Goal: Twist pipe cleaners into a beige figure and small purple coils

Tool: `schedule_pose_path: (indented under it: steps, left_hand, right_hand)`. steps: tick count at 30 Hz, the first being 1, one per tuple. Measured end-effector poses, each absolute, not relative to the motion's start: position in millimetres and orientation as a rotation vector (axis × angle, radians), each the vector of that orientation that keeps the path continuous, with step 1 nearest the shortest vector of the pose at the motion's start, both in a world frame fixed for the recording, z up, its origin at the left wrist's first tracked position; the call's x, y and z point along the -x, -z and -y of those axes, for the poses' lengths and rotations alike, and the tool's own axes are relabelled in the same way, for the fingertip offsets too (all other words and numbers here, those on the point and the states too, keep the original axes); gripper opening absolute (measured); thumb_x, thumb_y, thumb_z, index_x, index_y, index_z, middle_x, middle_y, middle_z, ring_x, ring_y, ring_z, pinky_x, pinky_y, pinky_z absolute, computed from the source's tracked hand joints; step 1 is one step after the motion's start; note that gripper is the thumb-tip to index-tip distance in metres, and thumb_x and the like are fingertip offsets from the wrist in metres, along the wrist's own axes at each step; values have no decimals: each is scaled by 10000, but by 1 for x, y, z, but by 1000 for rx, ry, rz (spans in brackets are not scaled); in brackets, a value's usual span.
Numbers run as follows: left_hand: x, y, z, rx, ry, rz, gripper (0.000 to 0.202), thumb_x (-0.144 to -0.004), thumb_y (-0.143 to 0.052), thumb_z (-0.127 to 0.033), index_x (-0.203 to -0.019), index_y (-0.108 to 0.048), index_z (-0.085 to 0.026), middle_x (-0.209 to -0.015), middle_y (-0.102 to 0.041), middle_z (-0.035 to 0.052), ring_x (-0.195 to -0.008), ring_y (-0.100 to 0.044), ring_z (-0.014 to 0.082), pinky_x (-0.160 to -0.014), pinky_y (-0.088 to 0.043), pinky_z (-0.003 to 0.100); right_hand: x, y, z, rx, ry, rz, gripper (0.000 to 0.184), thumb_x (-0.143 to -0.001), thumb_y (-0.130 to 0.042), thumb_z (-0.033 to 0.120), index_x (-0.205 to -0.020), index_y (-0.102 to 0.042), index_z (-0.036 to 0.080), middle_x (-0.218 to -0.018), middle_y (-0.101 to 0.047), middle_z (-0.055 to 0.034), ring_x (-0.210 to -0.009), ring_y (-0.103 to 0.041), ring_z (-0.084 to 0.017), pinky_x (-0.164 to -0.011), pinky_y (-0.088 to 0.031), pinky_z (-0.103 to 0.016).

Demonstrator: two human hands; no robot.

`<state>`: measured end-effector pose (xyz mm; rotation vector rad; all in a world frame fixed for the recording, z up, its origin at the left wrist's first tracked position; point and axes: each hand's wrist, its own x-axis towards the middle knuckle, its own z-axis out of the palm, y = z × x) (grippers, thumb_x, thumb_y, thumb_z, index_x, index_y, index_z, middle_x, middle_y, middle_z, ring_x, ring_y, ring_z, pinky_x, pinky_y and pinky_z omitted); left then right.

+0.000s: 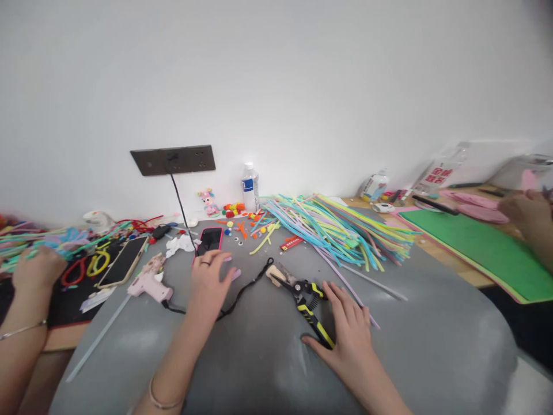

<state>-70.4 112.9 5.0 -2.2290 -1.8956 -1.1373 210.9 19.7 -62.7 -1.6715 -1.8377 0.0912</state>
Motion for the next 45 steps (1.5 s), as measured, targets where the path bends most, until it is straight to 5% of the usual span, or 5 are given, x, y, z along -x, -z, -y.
schedule_pose_path:
  steps: [8,27,33,36,45]
  left_hand:
    - [-10,15,-91,2381,889,1968,511,-637,-841,-308,-1080,-618,-183,-1093,-598,106,-1016,-558,329,-857,-464,481]
    - [-23,4,-85,2485,1425,1711,386,-767,-666,-141,-1127,-551,-220,-1105,-668,81,-1070,-603,273,-918,-405,409]
    - [-16,4,-73,2420,1213,1861,345,-763,-635,-128,-1087,-587,-233,-1066,-693,67,-1004,-615,281,-880,-384,425]
    - [-9,11,-72,2340,1225,1965,308,-765,-643,-144,-1057,-589,-226,-1020,-701,62,-951,-622,280,-882,-387,449]
    - [1,17,-68,2501,2029,1977,460,-826,-639,-214,-1272,-532,-239,-1274,-646,106,-1161,-600,259,-995,-418,418]
  right_hand:
    - [-217,60,-28,1599,-177,1707,660,-766,-622,303,-1383,-391,264,-1231,-596,-119,-1142,-560,-365,-1048,-256,-659]
    - [-225,49,-16,1474,-412,1535,676,-761,-616,299,-1393,-389,227,-1204,-591,-124,-1139,-587,-318,-975,-450,-497]
    - [-227,42,-13,1513,-188,1601,621,-740,-638,323,-1326,-450,241,-1214,-589,-111,-1129,-565,-356,-1073,-262,-670]
    - [-235,34,-13,1503,-163,1595,592,-744,-664,336,-1291,-458,239,-1199,-568,-115,-1099,-559,-353,-1035,-319,-654]
    - [-244,29,-42,1529,-324,1548,642,-785,-635,385,-1356,-376,250,-1240,-540,-124,-1143,-541,-319,-983,-412,-505]
